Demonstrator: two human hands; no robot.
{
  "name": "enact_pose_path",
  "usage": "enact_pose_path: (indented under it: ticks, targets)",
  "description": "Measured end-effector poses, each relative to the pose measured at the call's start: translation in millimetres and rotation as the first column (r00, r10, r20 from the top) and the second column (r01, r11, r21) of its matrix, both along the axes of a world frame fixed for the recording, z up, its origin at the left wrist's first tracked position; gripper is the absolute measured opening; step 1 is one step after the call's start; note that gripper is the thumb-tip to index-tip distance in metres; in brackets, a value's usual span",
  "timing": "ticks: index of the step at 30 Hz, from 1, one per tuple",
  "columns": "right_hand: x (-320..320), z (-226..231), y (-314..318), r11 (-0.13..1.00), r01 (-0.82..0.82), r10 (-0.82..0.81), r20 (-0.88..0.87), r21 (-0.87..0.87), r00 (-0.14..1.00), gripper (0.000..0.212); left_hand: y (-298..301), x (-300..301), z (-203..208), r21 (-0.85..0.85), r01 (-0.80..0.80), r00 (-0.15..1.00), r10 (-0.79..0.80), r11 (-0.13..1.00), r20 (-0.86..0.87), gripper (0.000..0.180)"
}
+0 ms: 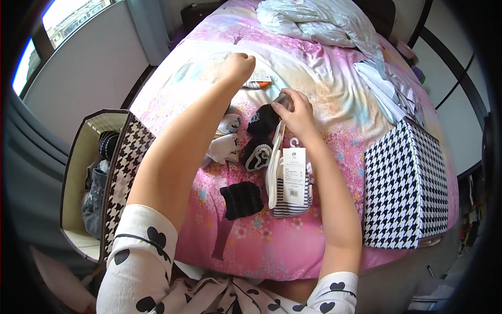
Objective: The person sorts and folds several socks on a bed, placing them one by one into a storage box, before closing the lid and moving the box onto a nightstand.
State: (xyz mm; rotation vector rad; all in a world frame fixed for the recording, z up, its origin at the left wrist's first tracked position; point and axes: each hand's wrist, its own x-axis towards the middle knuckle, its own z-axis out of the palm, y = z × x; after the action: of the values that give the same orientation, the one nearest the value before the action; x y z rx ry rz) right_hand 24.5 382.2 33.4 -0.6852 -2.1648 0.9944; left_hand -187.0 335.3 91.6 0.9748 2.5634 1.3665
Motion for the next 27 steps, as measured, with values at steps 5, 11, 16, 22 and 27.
enact_pose_path:
  ticks: [5,11,16,22,27]
  targets:
    - [-7,-13,-23,0.998,0.051,-0.050,-0.017,0.036,0.999,0.048,6,-39,-44,-0.452,-0.053,0.994,0.006,0.890,-0.105,0.080]
    - [-5,-12,-21,0.997,-0.051,0.041,-0.166,-0.058,0.985,0.052,16,-45,-53,-0.563,0.136,0.923,-0.310,0.815,-0.226,0.088]
    - [0,-17,-14,0.965,-0.008,-0.008,-0.060,-0.263,0.998,0.058,-2,9,-48,-0.410,0.247,0.930,-0.334,0.878,-0.153,0.065]
    - [15,-5,-8,0.900,-0.104,0.097,-0.038,-0.423,0.995,0.052,-23,55,-46,-0.430,0.358,0.912,-0.408,0.828,-0.027,0.062]
    - [25,-1,-3,0.885,-0.160,0.196,0.039,-0.438,0.980,0.044,-54,73,-45,-0.307,0.445,0.885,-0.466,0.841,0.005,0.058]
